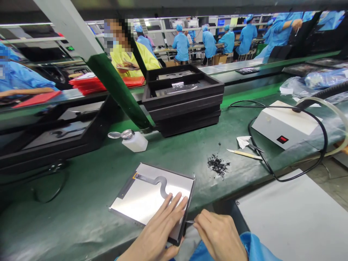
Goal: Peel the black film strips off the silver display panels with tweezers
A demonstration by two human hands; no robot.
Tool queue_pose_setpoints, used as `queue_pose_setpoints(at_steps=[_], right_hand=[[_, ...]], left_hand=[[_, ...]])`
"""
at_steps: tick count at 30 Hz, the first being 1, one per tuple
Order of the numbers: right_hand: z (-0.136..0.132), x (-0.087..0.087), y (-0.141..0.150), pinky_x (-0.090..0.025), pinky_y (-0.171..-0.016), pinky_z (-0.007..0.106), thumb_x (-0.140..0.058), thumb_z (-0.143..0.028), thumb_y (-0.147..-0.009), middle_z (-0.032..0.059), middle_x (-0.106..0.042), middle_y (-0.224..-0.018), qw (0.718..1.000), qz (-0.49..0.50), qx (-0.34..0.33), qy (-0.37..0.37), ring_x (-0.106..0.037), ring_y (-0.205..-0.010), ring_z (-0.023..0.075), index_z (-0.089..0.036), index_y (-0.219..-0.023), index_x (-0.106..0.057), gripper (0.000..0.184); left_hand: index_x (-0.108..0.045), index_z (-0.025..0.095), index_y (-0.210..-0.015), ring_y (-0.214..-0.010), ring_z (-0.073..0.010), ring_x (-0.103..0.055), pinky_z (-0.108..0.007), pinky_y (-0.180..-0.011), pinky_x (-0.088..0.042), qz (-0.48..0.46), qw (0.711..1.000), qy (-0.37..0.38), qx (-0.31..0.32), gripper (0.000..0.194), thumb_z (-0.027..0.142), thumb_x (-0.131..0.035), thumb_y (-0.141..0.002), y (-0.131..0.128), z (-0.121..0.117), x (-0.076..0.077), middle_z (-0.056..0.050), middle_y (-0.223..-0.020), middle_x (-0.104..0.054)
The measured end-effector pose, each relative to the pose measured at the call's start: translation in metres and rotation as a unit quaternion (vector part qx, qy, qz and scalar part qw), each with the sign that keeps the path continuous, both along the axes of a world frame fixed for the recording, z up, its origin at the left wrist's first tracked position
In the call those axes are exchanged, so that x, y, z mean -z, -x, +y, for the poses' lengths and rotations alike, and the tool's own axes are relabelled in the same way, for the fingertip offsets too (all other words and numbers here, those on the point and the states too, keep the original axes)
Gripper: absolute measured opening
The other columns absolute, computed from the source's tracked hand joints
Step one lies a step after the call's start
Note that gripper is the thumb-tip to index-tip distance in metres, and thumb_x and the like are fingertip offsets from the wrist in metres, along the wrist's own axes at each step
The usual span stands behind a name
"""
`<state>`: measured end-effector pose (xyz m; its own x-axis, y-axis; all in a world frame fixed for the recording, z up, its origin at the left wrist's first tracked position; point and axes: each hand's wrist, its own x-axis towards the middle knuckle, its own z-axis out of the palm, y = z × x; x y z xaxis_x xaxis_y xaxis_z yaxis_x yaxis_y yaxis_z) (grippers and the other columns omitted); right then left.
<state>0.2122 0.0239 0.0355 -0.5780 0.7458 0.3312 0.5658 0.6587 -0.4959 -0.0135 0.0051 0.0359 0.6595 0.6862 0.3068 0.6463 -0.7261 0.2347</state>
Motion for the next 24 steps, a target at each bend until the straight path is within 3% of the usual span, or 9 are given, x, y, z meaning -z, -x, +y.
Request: queue_pose_setpoints(at_steps=[4,8,11,14,17,20,24], right_hand=[[-0.014,0.008,0.004,-0.037,-0.048,0.023,-0.036,-0.022,-0.104,-0.0016,-0.069,-0.067,0.996,-0.034,-0.011,0.076,-0.068,-0.052,0.0136,-0.023,-0.082,-0.053,0.028],[-0.015,0.001,0.011,-0.039,-0.053,0.024,-0.042,-0.024,-0.098,-0.0004,-0.070,-0.066,0.966,-0.044,-0.016,0.254,-0.069,-0.057,0.0166,-0.024,-0.077,-0.051,0.023],[-0.009,-0.007,0.018,-0.035,-0.047,0.023,-0.041,-0.037,-0.094,-0.0029,-0.058,-0.052,0.902,0.011,0.004,0.432,-0.053,-0.042,0.0125,-0.024,-0.069,-0.046,0.029],[-0.002,-0.006,0.022,-0.024,-0.035,0.022,-0.050,-0.052,-0.083,-0.0074,-0.049,-0.046,0.796,0.096,0.019,0.598,-0.031,-0.030,0.0065,-0.023,-0.068,-0.047,0.032],[0.001,0.000,0.023,-0.016,-0.031,0.020,-0.064,-0.060,-0.070,-0.0101,-0.047,-0.043,0.704,0.164,0.018,0.691,-0.024,-0.028,0.0029,-0.022,-0.067,-0.048,0.041],[0.003,0.002,0.021,-0.011,-0.031,0.020,-0.072,-0.060,-0.067,-0.0101,-0.047,-0.044,0.653,0.192,0.025,0.732,-0.024,-0.028,0.0007,-0.020,-0.065,-0.050,0.045],[0.002,0.000,0.018,-0.007,-0.033,0.020,-0.077,-0.059,-0.067,-0.0094,-0.049,-0.047,0.616,0.212,0.029,0.758,-0.026,-0.029,0.0000,-0.016,-0.073,-0.058,0.047]], left_hand=[[-0.025,0.005,-0.150,-0.151,-0.0310,-0.017,-0.053,-0.121,-0.028,-0.004,0.998,0.063,0.011,0.074,0.005,-0.056,-0.082,0.013,-0.010,-0.008,-0.018,-0.156,-0.038],[0.004,0.012,-0.158,-0.150,-0.0308,-0.015,-0.049,-0.121,-0.027,0.012,0.990,0.139,-0.007,0.104,0.005,-0.064,-0.081,0.020,-0.020,-0.017,-0.015,-0.160,-0.030],[0.015,0.018,-0.158,-0.150,-0.0323,-0.016,-0.049,-0.121,-0.028,0.008,0.983,0.182,-0.010,0.115,0.010,-0.071,-0.082,0.022,-0.023,-0.017,-0.014,-0.162,-0.024],[0.017,0.022,-0.157,-0.150,-0.0328,-0.015,-0.050,-0.121,-0.026,-0.011,0.982,0.191,-0.010,0.117,0.015,-0.073,-0.084,0.023,-0.022,-0.014,-0.013,-0.163,-0.023],[0.015,0.022,-0.158,-0.149,-0.0332,-0.016,-0.050,-0.120,-0.027,-0.021,0.982,0.186,-0.010,0.112,0.017,-0.071,-0.087,0.023,-0.021,-0.013,-0.013,-0.163,-0.024],[0.014,0.020,-0.158,-0.148,-0.0338,-0.020,-0.050,-0.119,-0.030,-0.022,0.984,0.176,-0.006,0.107,0.016,-0.067,-0.088,0.023,-0.020,-0.015,-0.014,-0.162,-0.026],[0.012,0.019,-0.159,-0.148,-0.0335,-0.021,-0.050,-0.118,-0.031,-0.025,0.985,0.168,-0.008,0.106,0.015,-0.066,-0.088,0.023,-0.020,-0.018,-0.015,-0.161,-0.027]])
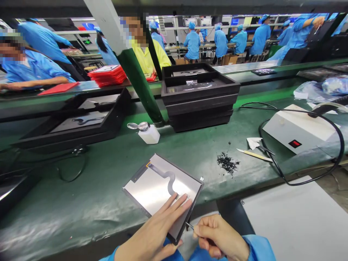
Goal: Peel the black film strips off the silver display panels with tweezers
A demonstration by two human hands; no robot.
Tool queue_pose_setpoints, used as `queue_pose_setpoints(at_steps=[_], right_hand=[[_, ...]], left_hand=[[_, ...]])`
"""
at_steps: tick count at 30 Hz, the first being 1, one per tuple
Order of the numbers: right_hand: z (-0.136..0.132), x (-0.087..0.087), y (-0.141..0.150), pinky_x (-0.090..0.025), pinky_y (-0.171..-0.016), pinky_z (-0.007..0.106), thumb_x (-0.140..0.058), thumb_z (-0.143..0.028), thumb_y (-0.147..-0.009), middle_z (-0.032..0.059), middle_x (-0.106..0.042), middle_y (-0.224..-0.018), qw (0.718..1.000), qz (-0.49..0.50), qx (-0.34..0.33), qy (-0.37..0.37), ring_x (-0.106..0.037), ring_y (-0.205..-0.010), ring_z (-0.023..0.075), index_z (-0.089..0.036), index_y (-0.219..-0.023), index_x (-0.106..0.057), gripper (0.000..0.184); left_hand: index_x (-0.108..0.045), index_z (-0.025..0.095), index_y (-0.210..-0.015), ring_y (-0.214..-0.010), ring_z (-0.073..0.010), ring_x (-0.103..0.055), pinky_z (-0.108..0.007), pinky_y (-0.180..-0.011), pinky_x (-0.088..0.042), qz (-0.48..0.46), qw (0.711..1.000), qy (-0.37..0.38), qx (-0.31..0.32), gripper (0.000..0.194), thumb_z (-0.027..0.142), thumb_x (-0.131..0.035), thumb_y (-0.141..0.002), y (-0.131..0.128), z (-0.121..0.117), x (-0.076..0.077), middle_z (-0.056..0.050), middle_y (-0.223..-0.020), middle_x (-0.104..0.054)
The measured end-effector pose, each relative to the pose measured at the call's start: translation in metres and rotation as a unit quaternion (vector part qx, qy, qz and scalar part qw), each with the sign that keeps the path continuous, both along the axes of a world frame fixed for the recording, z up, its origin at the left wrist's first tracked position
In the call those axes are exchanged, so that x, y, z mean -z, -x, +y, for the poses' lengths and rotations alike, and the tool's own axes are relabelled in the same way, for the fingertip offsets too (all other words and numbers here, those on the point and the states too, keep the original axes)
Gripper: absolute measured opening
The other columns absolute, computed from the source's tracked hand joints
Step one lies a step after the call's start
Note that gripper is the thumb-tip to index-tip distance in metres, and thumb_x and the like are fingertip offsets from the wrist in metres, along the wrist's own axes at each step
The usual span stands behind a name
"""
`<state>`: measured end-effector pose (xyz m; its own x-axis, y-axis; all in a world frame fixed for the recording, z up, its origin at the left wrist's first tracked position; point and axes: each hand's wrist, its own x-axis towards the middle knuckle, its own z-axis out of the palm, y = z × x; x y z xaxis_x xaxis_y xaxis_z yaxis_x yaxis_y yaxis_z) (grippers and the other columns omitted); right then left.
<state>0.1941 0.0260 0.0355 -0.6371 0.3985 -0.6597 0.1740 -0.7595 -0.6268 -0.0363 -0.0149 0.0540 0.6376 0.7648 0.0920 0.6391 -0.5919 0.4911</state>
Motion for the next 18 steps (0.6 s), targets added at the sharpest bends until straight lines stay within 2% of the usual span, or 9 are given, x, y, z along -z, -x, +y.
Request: queue_pose_setpoints(at_steps=[5,12,14,18], right_hand=[[-0.003,0.001,-0.001,-0.004,-0.034,0.021,-0.078,-0.056,-0.069,-0.0099,-0.048,-0.049,0.999,0.014,0.011,0.036,-0.023,-0.030,-0.0010,-0.016,-0.074,-0.059,0.045],[-0.009,0.005,-0.001,-0.003,-0.035,0.020,-0.080,-0.058,-0.067,-0.0108,-0.047,-0.051,0.996,0.052,0.031,0.066,-0.022,-0.031,-0.0020,-0.017,-0.073,-0.056,0.048],[-0.010,0.007,-0.001,-0.003,-0.035,0.020,-0.080,-0.058,-0.068,-0.0108,-0.046,-0.052,0.996,0.055,0.036,0.062,-0.022,-0.032,-0.0022,-0.017,-0.072,-0.055,0.047],[-0.012,0.009,-0.001,-0.003,-0.035,0.019,-0.080,-0.059,-0.067,-0.0111,-0.046,-0.051,0.996,0.058,0.041,0.060,-0.021,-0.031,-0.0019,-0.018,-0.071,-0.054,0.049]], left_hand=[[0.004,0.017,-0.159,-0.149,-0.0312,-0.020,-0.049,-0.120,-0.028,-0.002,1.000,-0.013,0.001,0.098,0.015,-0.064,-0.089,-0.001,0.001,0.002,-0.015,-0.160,-0.030],[-0.028,0.015,-0.143,-0.150,-0.0263,-0.018,-0.049,-0.123,-0.021,-0.036,0.998,-0.034,0.024,0.062,0.018,-0.062,-0.091,0.000,0.003,0.006,-0.015,-0.156,-0.040],[-0.029,0.015,-0.142,-0.150,-0.0273,-0.017,-0.049,-0.123,-0.022,-0.037,0.999,-0.031,0.020,0.061,0.018,-0.063,-0.091,0.000,0.003,0.006,-0.015,-0.156,-0.040],[-0.022,0.017,-0.147,-0.149,-0.0281,-0.021,-0.049,-0.122,-0.023,-0.031,0.999,-0.015,0.012,0.073,0.018,-0.066,-0.089,0.000,0.003,0.006,-0.015,-0.156,-0.041]])
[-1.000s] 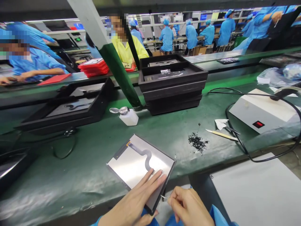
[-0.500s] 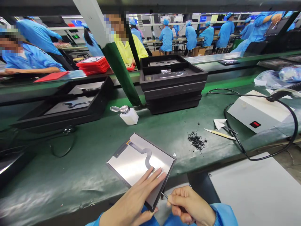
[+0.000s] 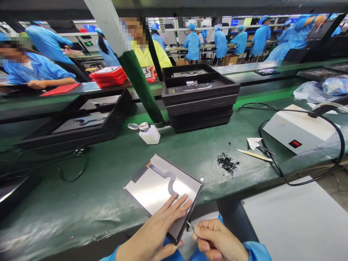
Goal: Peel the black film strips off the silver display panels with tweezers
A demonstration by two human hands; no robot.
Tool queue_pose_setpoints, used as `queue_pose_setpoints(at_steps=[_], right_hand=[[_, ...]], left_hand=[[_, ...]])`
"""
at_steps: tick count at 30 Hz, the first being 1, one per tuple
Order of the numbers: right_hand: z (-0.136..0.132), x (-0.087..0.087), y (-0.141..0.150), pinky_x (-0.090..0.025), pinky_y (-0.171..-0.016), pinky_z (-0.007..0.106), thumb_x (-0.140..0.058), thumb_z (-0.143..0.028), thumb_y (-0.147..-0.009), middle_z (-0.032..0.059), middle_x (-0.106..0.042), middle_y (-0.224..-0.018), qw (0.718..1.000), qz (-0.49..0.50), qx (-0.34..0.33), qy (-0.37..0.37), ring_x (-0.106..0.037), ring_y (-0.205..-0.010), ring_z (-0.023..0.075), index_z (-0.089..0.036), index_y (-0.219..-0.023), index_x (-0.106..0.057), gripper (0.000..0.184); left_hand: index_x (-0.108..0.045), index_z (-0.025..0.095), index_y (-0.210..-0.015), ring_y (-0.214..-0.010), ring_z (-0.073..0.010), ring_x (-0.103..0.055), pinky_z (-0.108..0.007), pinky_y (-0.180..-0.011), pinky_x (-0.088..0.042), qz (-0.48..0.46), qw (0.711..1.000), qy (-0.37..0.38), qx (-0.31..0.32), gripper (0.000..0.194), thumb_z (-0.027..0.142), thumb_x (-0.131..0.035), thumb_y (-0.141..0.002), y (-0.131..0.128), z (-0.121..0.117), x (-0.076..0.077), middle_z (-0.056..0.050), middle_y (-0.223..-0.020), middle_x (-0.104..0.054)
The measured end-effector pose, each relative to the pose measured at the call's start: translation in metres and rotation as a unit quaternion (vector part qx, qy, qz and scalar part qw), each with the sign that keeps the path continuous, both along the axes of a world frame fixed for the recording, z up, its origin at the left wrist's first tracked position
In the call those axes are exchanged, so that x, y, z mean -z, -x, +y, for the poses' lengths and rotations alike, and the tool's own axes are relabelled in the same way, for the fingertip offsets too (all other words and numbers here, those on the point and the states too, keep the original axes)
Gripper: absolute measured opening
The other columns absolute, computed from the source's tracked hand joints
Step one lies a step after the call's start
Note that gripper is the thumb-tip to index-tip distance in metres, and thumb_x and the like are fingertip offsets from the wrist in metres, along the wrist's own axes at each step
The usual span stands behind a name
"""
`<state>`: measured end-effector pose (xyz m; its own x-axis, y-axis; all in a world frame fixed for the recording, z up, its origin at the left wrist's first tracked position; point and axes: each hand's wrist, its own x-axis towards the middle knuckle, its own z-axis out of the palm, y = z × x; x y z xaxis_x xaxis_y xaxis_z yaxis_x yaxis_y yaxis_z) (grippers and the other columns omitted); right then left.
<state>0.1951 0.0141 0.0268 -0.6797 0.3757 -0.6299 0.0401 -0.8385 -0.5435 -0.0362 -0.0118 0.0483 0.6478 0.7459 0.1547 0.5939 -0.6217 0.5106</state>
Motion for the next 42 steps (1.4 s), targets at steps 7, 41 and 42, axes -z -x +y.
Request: queue_pose_setpoints(at_steps=[7,41,42], right_hand=[[0.000,0.000,0.001,-0.003,-0.034,0.019,-0.080,-0.061,-0.066,-0.0115,-0.045,-0.050,1.000,0.002,0.008,-0.002,-0.020,-0.030,-0.0019,-0.018,-0.070,-0.052,0.051],[0.004,-0.009,0.000,-0.004,-0.034,0.018,-0.081,-0.066,-0.064,-0.0124,-0.044,-0.047,0.998,0.002,0.059,-0.024,-0.018,-0.030,-0.0023,-0.017,-0.075,-0.055,0.057],[0.005,-0.010,0.000,-0.004,-0.033,0.018,-0.081,-0.066,-0.064,-0.0124,-0.044,-0.048,0.998,0.001,0.061,-0.026,-0.018,-0.031,-0.0024,-0.017,-0.075,-0.055,0.057]], left_hand=[[-0.013,0.018,-0.155,-0.149,-0.0310,-0.022,-0.049,-0.120,-0.028,0.003,1.000,0.006,-0.012,0.086,0.025,-0.068,-0.091,0.002,-0.001,0.002,-0.017,-0.158,-0.036],[-0.015,0.020,-0.158,-0.149,-0.0323,-0.024,-0.048,-0.115,-0.038,-0.010,0.998,0.004,-0.058,0.089,0.060,-0.059,-0.091,0.005,-0.007,0.011,-0.015,-0.157,-0.038],[-0.015,0.020,-0.157,-0.149,-0.0322,-0.023,-0.048,-0.115,-0.038,-0.010,0.998,0.003,-0.057,0.088,0.059,-0.058,-0.092,0.005,-0.007,0.011,-0.015,-0.157,-0.038]])
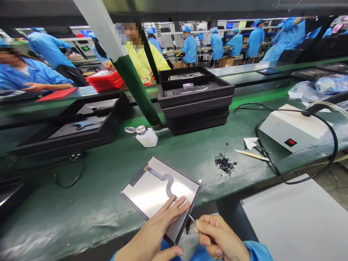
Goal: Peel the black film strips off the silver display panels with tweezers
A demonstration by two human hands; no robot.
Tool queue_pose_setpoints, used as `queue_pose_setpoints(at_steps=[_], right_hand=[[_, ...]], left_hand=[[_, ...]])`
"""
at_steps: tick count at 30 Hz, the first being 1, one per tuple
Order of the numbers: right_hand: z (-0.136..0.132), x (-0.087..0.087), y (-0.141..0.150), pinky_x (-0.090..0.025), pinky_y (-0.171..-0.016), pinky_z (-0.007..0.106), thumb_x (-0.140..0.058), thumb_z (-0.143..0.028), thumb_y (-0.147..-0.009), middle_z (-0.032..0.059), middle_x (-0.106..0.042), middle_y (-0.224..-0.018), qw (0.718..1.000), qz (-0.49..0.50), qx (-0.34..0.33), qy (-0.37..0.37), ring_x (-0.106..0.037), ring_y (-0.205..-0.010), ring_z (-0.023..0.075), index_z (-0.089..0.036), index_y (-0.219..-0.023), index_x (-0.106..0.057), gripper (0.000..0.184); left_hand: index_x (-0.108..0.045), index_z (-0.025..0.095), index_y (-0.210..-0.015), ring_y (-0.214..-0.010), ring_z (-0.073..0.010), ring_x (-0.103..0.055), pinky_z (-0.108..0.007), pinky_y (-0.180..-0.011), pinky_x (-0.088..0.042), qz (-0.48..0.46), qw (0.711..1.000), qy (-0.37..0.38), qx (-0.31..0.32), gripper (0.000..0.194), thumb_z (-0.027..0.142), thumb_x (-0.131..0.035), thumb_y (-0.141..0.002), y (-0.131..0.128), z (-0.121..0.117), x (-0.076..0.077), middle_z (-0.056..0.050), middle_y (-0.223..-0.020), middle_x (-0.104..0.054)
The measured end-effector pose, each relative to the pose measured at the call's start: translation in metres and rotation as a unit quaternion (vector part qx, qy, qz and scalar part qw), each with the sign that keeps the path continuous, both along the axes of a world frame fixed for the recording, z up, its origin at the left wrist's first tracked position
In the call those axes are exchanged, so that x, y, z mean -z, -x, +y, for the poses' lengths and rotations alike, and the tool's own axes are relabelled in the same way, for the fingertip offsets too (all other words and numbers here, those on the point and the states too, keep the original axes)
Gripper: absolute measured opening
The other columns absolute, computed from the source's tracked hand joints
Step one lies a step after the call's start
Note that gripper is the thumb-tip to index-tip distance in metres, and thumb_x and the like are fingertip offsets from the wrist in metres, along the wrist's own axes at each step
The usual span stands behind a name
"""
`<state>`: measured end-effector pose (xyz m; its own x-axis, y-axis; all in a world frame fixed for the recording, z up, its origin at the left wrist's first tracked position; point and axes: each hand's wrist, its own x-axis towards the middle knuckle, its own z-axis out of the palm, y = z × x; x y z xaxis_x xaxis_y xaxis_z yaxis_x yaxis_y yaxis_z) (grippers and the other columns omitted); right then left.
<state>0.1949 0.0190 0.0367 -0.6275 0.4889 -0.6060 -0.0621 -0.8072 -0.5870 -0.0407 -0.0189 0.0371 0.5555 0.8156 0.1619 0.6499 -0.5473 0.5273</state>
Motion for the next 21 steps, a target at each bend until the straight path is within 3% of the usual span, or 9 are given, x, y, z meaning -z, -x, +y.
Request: queue_pose_setpoints(at_steps=[16,21], right_hand=[[0.009,-0.007,-0.004,-0.008,-0.032,0.016,-0.080,-0.066,-0.066,-0.0124,-0.042,-0.047,0.999,-0.005,0.019,-0.033,-0.016,-0.031,-0.0020,-0.017,-0.072,-0.055,0.055],[0.011,-0.010,-0.005,-0.004,-0.033,0.017,-0.080,-0.066,-0.067,-0.0123,-0.042,-0.048,0.999,-0.002,0.029,-0.037,-0.015,-0.032,-0.0023,-0.017,-0.073,-0.055,0.055]], left_hand=[[-0.011,0.024,-0.158,-0.148,-0.0334,-0.024,-0.051,-0.115,-0.037,-0.023,1.000,0.011,0.007,0.084,0.052,-0.059,-0.095,0.000,0.002,-0.005,-0.014,-0.158,-0.038],[-0.014,0.023,-0.158,-0.147,-0.0329,-0.027,-0.051,-0.115,-0.036,-0.022,1.000,0.007,0.009,0.084,0.053,-0.059,-0.094,0.000,0.003,-0.005,-0.014,-0.157,-0.038]])
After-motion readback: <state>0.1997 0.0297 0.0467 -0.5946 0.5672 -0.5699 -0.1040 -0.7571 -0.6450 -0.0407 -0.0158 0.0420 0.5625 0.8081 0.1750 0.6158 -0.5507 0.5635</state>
